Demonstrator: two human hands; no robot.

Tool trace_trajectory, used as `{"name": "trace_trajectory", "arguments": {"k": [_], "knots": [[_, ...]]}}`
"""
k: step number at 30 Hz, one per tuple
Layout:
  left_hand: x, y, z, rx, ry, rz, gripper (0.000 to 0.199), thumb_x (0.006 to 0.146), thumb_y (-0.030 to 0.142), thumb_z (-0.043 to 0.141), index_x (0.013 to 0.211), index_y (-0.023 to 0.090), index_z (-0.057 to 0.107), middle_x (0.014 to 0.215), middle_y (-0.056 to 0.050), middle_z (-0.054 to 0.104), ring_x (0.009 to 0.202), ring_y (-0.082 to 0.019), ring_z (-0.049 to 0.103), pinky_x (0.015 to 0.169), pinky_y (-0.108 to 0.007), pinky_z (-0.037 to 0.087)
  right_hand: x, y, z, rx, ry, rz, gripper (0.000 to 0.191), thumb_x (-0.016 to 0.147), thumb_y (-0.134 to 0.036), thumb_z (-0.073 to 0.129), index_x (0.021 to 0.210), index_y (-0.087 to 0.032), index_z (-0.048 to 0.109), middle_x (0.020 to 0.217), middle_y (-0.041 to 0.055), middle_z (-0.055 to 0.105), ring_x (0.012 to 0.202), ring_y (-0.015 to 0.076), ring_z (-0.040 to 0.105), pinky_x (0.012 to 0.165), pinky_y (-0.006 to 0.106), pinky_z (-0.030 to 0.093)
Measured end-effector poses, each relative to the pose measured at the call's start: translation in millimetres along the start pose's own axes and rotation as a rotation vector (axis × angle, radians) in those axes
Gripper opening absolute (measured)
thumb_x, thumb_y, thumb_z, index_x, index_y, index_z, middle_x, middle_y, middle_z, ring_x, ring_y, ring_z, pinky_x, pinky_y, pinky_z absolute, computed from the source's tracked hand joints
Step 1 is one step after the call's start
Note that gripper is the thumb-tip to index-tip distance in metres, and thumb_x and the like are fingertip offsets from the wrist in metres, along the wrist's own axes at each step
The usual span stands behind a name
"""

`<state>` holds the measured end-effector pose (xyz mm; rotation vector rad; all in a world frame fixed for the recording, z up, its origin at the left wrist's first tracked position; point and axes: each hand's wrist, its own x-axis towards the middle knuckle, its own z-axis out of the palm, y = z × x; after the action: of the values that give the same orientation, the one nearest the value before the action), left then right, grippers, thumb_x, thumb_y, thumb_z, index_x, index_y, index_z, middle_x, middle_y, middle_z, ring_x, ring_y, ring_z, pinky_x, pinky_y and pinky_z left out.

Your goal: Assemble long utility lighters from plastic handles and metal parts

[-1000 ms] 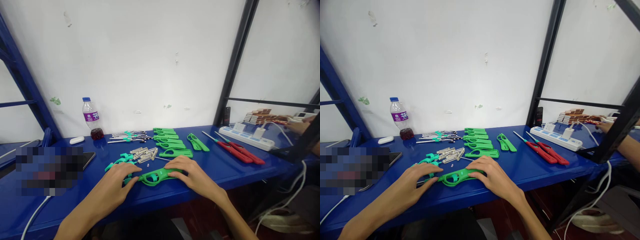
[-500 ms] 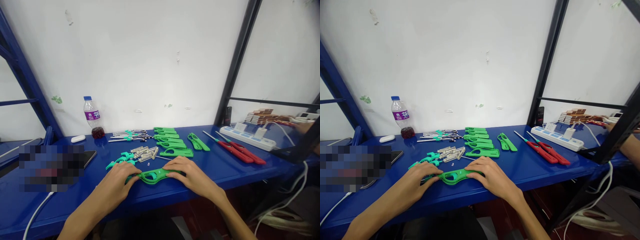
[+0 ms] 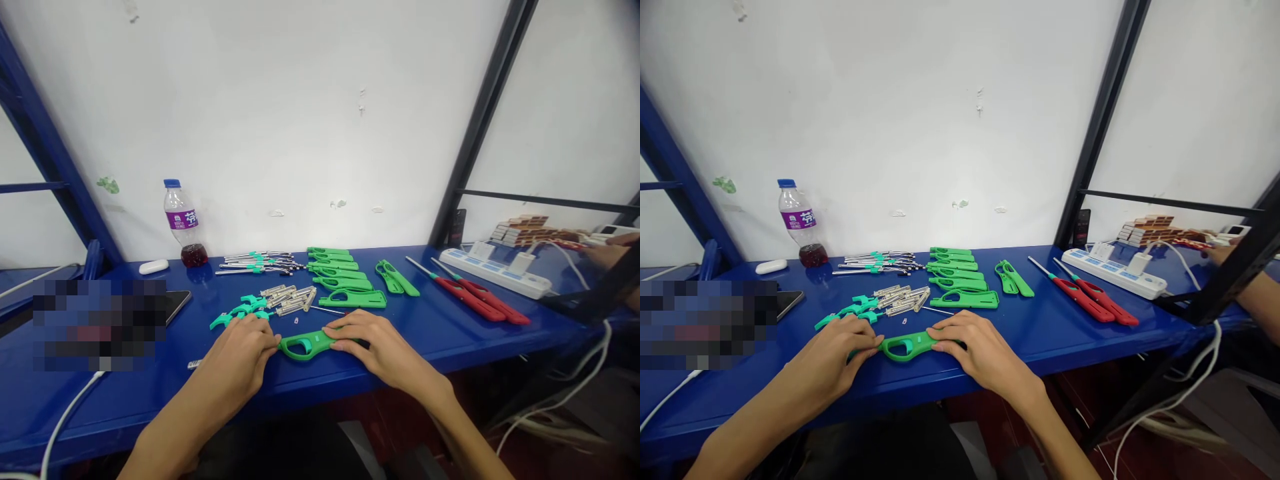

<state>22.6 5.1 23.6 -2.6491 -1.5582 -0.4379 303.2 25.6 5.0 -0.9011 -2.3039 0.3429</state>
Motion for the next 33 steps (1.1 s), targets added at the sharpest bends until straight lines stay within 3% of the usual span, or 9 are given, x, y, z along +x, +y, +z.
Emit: {"name": "trace_trajectory", "arguments": {"k": [7, 14, 19, 23, 26, 28, 33], "knots": [[-2, 14, 4.6, 0.144, 0.002, 0.024, 0.045, 0.100, 0.010, 0.036, 0.080, 0.019, 0.075, 0.091, -0.014, 0.070, 0.091, -0.035, 0.061, 0.081, -0.051, 0.046, -4, -5, 1, -0.057, -0.001, -0.020, 0.022, 0.107, -0.029, 0.059, 0.121, -0.026, 0.076, 0.121, 0.0042, 0.079, 0.112, 0.0244, 0.071, 0.104, 0.042, 0.052], [-4, 14, -5.1, 0.092, -0.024, 0.002, 0.037, 0.101, 0.015, 0.042, 0.083, 0.019, 0.074, 0.093, -0.012, 0.070, 0.087, -0.030, 0.064, 0.076, -0.044, 0.049, -5, -8, 2, -0.043, 0.003, 0.015, 0.019, 0.107, -0.032, 0.059, 0.118, -0.028, 0.073, 0.118, 0.0035, 0.076, 0.110, 0.0235, 0.069, 0.103, 0.040, 0.051], [-13, 9, -10.1, 0.025, -0.041, 0.012, 0.036, 0.093, 0.009, 0.048, 0.104, 0.023, 0.078, 0.104, -0.011, 0.073, 0.097, -0.031, 0.068, 0.084, -0.044, 0.054, -7, -5, 3, -0.023, 0.009, 0.024, 0.018, 0.103, -0.038, 0.066, 0.115, -0.028, 0.074, 0.117, 0.0038, 0.075, 0.109, 0.0248, 0.068, 0.100, 0.039, 0.053], [-25, -1, -16.7, 0.036, 0.016, -0.055, 0.040, 0.092, 0.015, 0.055, 0.127, 0.024, 0.074, 0.123, -0.013, 0.071, 0.114, -0.036, 0.067, 0.094, -0.051, 0.055, -8, -3, 3, 0.005, -0.003, 0.018, 0.016, 0.105, -0.036, 0.062, 0.111, -0.028, 0.075, 0.117, 0.0037, 0.075, 0.109, 0.0244, 0.067, 0.100, 0.039, 0.052], [-26, -2, -23.3, 0.096, -0.108, -0.169, 0.022, 0.094, 0.017, 0.058, 0.106, 0.020, 0.076, 0.112, -0.014, 0.072, 0.108, -0.038, 0.067, 0.088, -0.052, 0.056, -8, -2, 4, 0.033, -0.009, 0.030, 0.015, 0.104, -0.037, 0.064, 0.110, -0.028, 0.074, 0.118, 0.0033, 0.074, 0.110, 0.0246, 0.066, 0.100, 0.039, 0.052], [-23, 1, -24.4, 0.096, -0.178, -0.169, 0.018, 0.096, 0.014, 0.056, 0.095, 0.019, 0.073, 0.103, -0.012, 0.072, 0.102, -0.036, 0.068, 0.084, -0.049, 0.056, -9, -3, 4, 0.043, -0.012, 0.050, 0.015, 0.104, -0.037, 0.064, 0.112, -0.029, 0.074, 0.119, 0.0033, 0.073, 0.112, 0.0250, 0.065, 0.100, 0.039, 0.052], [-11, 5, -13.2, 0.072, -0.049, -0.026, 0.022, 0.103, 0.016, 0.046, 0.095, 0.019, 0.067, 0.099, -0.010, 0.072, 0.093, -0.033, 0.067, 0.082, -0.049, 0.053, -12, -7, 0, 0.045, -0.061, 0.089, 0.026, 0.107, -0.037, 0.060, 0.131, -0.032, 0.064, 0.126, 0.0026, 0.069, 0.120, 0.0244, 0.061, 0.105, 0.038, 0.049]]}}
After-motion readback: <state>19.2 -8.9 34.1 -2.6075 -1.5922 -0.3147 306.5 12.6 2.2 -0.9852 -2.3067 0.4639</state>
